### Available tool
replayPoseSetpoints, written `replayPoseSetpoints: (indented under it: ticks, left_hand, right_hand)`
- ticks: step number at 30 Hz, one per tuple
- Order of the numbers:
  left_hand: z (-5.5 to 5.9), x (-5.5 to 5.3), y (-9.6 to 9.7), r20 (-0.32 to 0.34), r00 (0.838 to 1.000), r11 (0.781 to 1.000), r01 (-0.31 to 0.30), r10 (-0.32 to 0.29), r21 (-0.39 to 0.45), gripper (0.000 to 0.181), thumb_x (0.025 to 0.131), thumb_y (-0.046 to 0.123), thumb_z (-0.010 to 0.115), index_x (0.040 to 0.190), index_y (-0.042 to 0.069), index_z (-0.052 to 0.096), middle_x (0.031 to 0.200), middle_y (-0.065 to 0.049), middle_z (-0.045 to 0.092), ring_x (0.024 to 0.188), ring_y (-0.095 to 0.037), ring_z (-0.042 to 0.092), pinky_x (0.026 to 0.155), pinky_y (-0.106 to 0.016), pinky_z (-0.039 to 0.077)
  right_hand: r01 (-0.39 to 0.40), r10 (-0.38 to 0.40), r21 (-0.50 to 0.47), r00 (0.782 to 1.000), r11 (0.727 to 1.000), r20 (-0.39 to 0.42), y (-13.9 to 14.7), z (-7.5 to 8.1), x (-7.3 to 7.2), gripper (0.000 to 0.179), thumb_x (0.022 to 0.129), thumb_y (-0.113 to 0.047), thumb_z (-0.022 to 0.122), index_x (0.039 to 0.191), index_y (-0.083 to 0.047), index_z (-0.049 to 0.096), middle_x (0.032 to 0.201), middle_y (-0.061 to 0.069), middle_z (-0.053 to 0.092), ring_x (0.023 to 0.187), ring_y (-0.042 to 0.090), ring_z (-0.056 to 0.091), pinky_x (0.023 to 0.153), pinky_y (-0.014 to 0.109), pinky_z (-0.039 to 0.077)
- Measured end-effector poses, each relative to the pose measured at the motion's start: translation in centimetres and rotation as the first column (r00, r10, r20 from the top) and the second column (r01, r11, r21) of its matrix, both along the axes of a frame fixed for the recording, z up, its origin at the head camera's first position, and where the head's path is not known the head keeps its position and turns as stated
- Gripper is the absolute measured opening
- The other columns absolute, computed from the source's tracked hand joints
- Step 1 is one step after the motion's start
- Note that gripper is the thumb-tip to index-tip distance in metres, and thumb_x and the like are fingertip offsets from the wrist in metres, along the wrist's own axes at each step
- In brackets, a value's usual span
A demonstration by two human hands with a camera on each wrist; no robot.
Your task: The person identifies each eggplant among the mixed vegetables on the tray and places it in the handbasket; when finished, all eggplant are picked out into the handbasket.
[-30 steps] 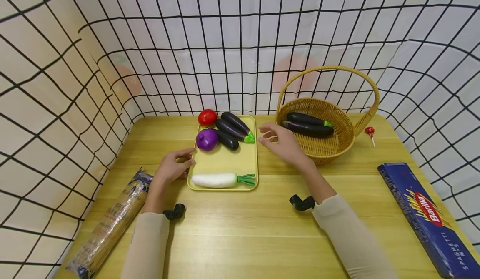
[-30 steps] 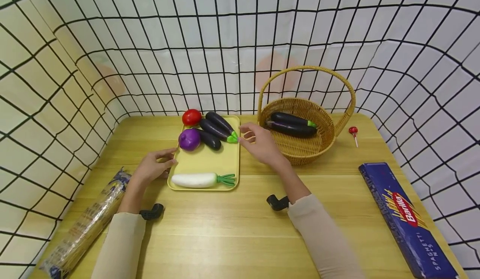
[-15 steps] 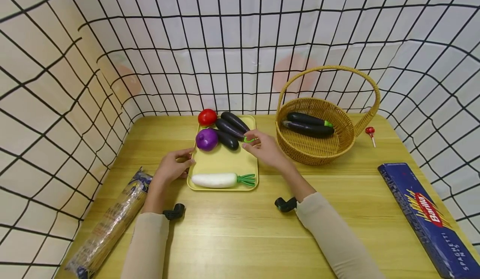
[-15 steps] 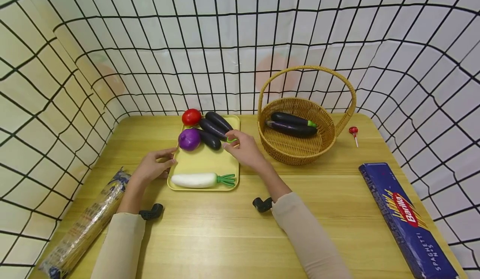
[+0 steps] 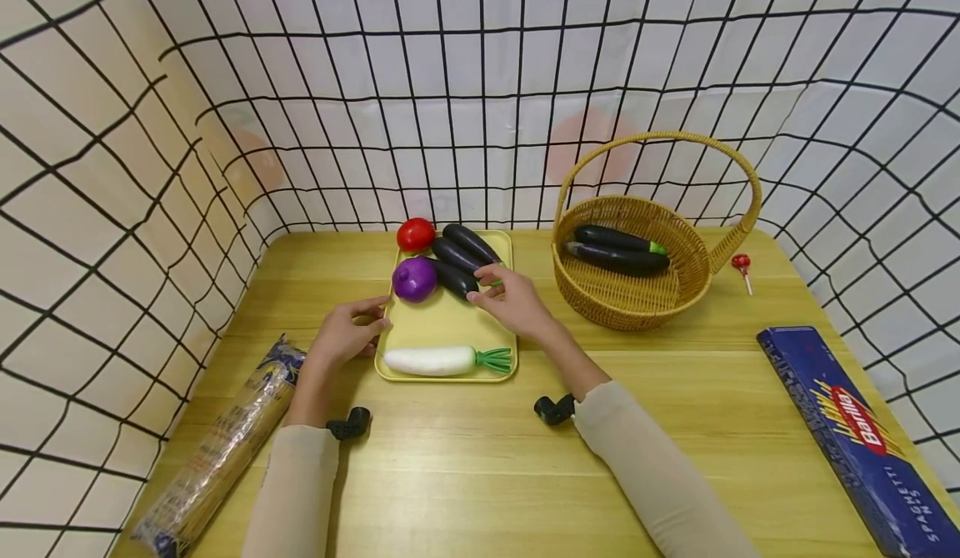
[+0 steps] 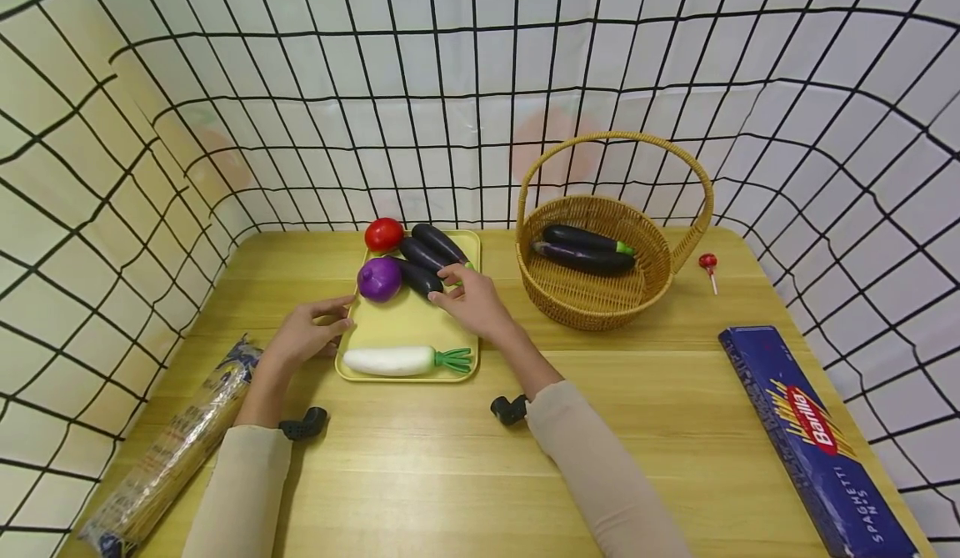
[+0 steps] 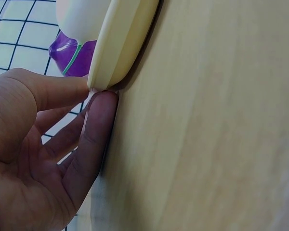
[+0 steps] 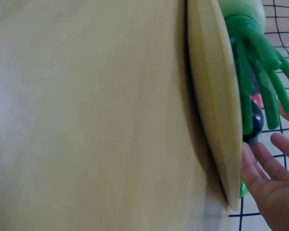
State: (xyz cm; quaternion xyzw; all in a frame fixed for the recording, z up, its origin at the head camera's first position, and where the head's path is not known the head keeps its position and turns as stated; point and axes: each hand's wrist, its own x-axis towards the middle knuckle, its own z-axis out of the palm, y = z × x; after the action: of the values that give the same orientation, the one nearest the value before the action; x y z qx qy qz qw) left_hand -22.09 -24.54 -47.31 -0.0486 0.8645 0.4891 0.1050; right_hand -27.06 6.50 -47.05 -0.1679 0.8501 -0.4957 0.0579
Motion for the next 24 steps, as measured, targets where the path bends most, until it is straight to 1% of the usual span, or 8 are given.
replayPoseSetpoints:
  ticks: [6, 12, 17, 24]
  left_hand:
    - [-0.1, -0.1, 0.1, 0.001, 1.000, 1.000, 0.005, -0.005, 0.000, 0.049, 0.101, 0.020, 0.067, 0.150, 0.020, 0.057, 0.133, -0.015, 0.060, 0.083, -0.016, 0.064, 0.066, -0.029, 0.061]
    - [-0.1, -0.2, -0.1, 0.008, 1.000, 1.000, 0.003, -0.003, 0.003, 0.049, 0.102, 0.021, 0.067, 0.150, 0.021, 0.056, 0.134, -0.015, 0.059, 0.086, -0.017, 0.064, 0.066, -0.029, 0.061]
    - [-0.1, -0.2, -0.1, 0.011, 1.000, 1.000, 0.003, -0.003, -0.001, 0.049, 0.101, 0.022, 0.067, 0.149, 0.021, 0.057, 0.134, -0.015, 0.060, 0.088, -0.018, 0.065, 0.067, -0.029, 0.061]
    - [-0.1, -0.2, -0.1, 0.013, 1.000, 1.000, 0.009, -0.009, -0.003, 0.050, 0.102, 0.023, 0.067, 0.150, 0.021, 0.056, 0.134, -0.015, 0.059, 0.087, -0.017, 0.065, 0.068, -0.029, 0.061]
  right_hand:
    - [0.037, -0.036, 0.016, 0.999, 0.999, -0.019, -0.7, -0.4, -0.4, 0.050, 0.096, -0.030, 0.075, 0.137, -0.007, 0.061, 0.127, 0.015, 0.066, 0.106, 0.028, 0.069, 0.090, 0.038, 0.060]
    - [0.056, -0.054, 0.051, 0.998, 0.997, -0.029, -1.3, -0.8, -0.8, 0.053, 0.096, -0.036, 0.074, 0.140, -0.009, 0.060, 0.128, 0.015, 0.067, 0.107, 0.028, 0.070, 0.092, 0.039, 0.060]
    - [0.066, -0.064, 0.081, 0.997, 0.995, -0.032, -1.7, -0.7, -0.9, 0.057, 0.096, -0.039, 0.073, 0.145, -0.012, 0.058, 0.131, 0.017, 0.068, 0.108, 0.029, 0.071, 0.094, 0.041, 0.060]
    - [0.062, -0.058, 0.117, 0.998, 0.991, -0.032, -2.2, -0.4, -1.0, 0.060, 0.096, -0.040, 0.073, 0.147, -0.012, 0.058, 0.131, 0.016, 0.067, 0.113, 0.026, 0.067, 0.098, 0.041, 0.057]
